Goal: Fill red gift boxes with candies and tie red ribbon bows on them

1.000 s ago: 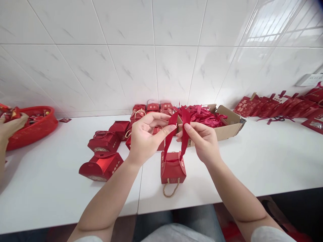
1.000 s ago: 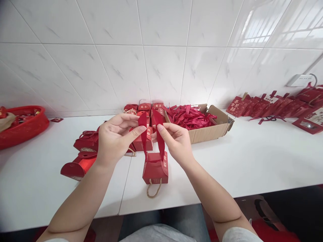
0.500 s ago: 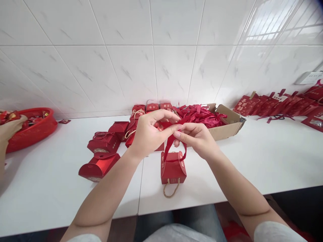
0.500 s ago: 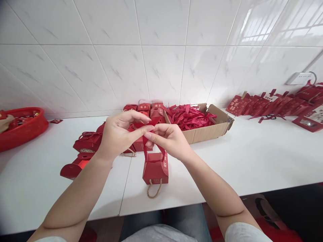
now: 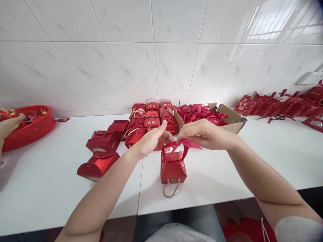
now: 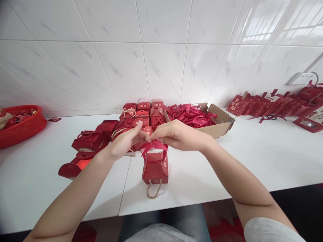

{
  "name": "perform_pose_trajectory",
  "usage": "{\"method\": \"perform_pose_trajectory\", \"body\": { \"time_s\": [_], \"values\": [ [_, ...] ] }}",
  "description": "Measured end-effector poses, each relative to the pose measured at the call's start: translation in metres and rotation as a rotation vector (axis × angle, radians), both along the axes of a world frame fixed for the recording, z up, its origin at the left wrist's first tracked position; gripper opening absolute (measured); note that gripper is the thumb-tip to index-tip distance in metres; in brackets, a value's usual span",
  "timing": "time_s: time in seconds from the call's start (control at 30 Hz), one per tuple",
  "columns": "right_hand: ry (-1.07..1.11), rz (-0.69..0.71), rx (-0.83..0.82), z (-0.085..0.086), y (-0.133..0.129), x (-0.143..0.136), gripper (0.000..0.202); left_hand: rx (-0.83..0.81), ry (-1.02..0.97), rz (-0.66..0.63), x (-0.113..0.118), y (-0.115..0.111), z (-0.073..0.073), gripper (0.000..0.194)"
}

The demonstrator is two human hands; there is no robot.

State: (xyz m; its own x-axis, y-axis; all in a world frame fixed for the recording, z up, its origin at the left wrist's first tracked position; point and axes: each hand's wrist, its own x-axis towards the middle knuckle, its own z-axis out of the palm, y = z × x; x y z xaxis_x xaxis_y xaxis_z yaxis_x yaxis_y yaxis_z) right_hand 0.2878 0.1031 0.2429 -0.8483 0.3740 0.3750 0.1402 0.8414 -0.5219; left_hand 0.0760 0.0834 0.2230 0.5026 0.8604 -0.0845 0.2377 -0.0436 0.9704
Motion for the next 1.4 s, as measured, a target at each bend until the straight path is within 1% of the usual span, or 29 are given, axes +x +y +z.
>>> {"method": "perform_pose_trajectory", "body": {
  "time_s": [0.07, 0.17, 0.23, 0.27, 0.33, 0.4, 0.5, 0.6, 0.7, 0.77, 0.83, 0.93, 1.0, 1.03, 1.1, 1.13, 1.2, 1.23, 1.3, 1.33, 1.4],
  "values": [
    [-0.186, -0.034, 0.175, 0.008, -0.002, 0.002, 0.029, 0.012, 0.049, 0.061, -0.001, 0.000, 0.000, 0.055],
    [-0.422, -0.183, 0.361, 0.012, -0.010, -0.002, 0.033, 0.077, 0.093, 0.142, -0.001, -0.001, -0.001, 0.032],
    [-0.523, -0.265, 0.485, 0.009, -0.017, -0.007, 0.035, 0.087, 0.103, 0.112, -0.002, -0.002, -0.001, 0.021],
    [-0.552, -0.289, 0.542, 0.006, -0.019, -0.010, 0.034, 0.077, 0.108, 0.078, -0.002, -0.002, -0.001, 0.020],
    [-0.570, -0.311, 0.635, -0.001, -0.022, -0.015, 0.031, 0.075, 0.123, 0.031, -0.003, -0.003, -0.001, 0.021],
    [-0.543, -0.322, 0.687, -0.009, -0.022, -0.017, 0.026, 0.135, 0.127, 0.018, -0.003, -0.003, -0.002, 0.019],
    [-0.403, -0.346, 0.666, -0.020, -0.018, -0.016, 0.028, 0.251, 0.123, 0.010, -0.004, -0.004, -0.005, 0.014],
    [-0.121, -0.321, 0.533, -0.032, -0.012, -0.012, 0.030, 0.392, 0.153, 0.076, -0.003, -0.007, -0.007, 0.015],
    [0.191, -0.275, 0.311, -0.042, -0.010, -0.010, 0.025, 0.637, 0.246, 0.177, -0.002, -0.011, -0.006, 0.017],
    [0.354, -0.275, 0.112, -0.047, -0.011, -0.011, 0.024, 0.783, 0.321, 0.229, -0.001, -0.014, -0.005, 0.014],
    [0.487, -0.298, -0.130, -0.053, -0.014, -0.012, 0.022, 0.891, 0.384, 0.286, -0.002, -0.017, -0.005, 0.012],
    [0.661, -0.343, -0.491, -0.069, -0.021, -0.012, 0.018, 0.988, 0.449, 0.399, -0.016, -0.021, -0.011, 0.009],
    [0.724, -0.405, -0.647, -0.088, -0.028, -0.004, 0.015, 0.986, 0.491, 0.476, -0.038, -0.024, -0.022, 0.009],
    [0.729, -0.466, -0.693, -0.101, -0.032, 0.003, 0.014, 0.950, 0.534, 0.509, -0.052, -0.025, -0.029, 0.009],
    [0.722, -0.640, -0.786, -0.130, -0.041, 0.021, 0.016, 0.897, 0.677, 0.580, -0.085, -0.029, -0.048, 0.008],
    [0.743, -0.755, -0.838, -0.145, -0.046, 0.032, 0.018, 0.870, 0.738, 0.618, -0.101, -0.032, -0.058, 0.007],
    [0.744, -0.976, -0.952, -0.173, -0.057, 0.054, 0.022, 0.821, 0.799, 0.689, -0.130, -0.038, -0.078, 0.006],
    [0.739, -1.039, -0.991, -0.185, -0.063, 0.064, 0.023, 0.792, 0.836, 0.685, -0.140, -0.043, -0.087, 0.006],
    [0.692, -1.112, -0.998, -0.203, -0.074, 0.078, 0.023, 0.783, 0.950, 0.703, -0.152, -0.052, -0.102, 0.006],
    [0.666, -1.150, -0.969, -0.209, -0.079, 0.082, 0.024, 0.794, 1.000, 0.712, -0.153, -0.057, -0.108, 0.007],
    [0.631, -1.224, -0.902, -0.215, -0.085, 0.085, 0.027, 0.813, 1.082, 0.756, -0.152, -0.063, -0.118, 0.011]
  ]
}}
